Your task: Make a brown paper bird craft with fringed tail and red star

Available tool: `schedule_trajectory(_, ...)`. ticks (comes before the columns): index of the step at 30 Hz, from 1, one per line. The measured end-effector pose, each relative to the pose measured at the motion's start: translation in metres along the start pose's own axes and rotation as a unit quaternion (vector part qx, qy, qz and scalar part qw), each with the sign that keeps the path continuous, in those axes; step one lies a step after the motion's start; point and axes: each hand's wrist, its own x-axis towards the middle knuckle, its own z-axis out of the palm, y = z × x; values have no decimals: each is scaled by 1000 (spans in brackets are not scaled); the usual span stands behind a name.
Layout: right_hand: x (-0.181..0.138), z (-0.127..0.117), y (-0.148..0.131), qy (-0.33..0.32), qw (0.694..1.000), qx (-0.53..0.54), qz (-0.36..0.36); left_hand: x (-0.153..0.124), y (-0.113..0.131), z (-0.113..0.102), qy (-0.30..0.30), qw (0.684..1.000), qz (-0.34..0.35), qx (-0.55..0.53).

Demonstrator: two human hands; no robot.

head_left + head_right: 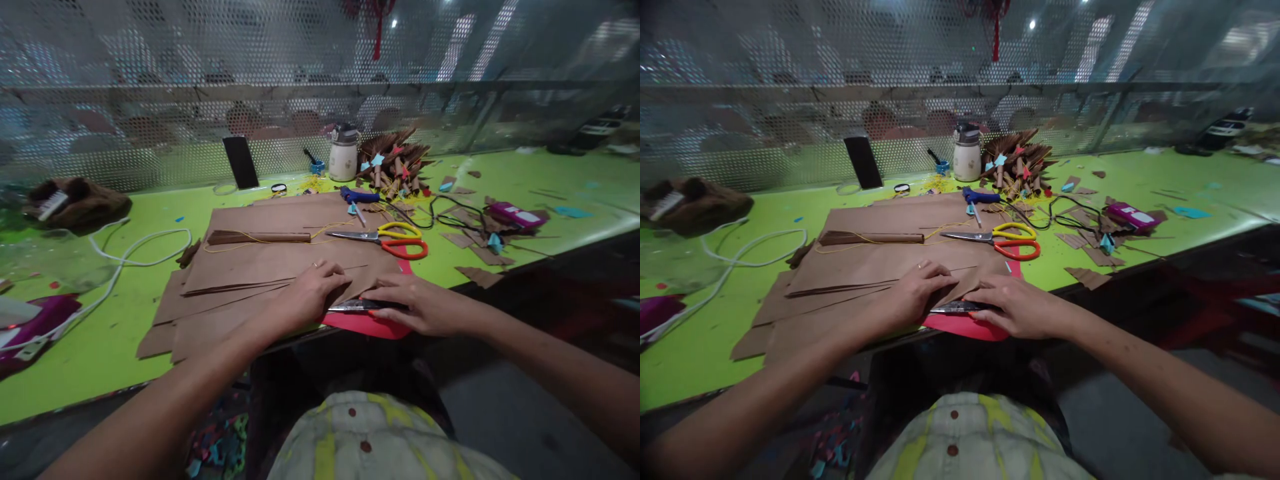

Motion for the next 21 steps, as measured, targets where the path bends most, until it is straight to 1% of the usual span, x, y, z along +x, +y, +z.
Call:
schedule_trajectory(8,6,5,-8,-3,1000,-16,-10,0,-3,2,15,1000,1,-20)
schedule_trajectory(12,7,5,-11,-2,1000,-19,-2,3,-7,3,21,999,-3,-39)
schedule_trajectory(14,6,5,-12,-3,1000,-23,5,3,-8,-3,11,998,-5,-59)
schedule_trajectory(17,5,5,-13,-12,999,-34,20,-6,-6,-22,-9,998,-10,-55)
schedule_trajectory(19,5,6,-13,-14,999,-41,26,-22,-4,-36,-8,1000,-8,-15)
schedule_trajectory(21,4,7,-12,-13,999,-40,24,-43,-4,-46,-18,999,13,25)
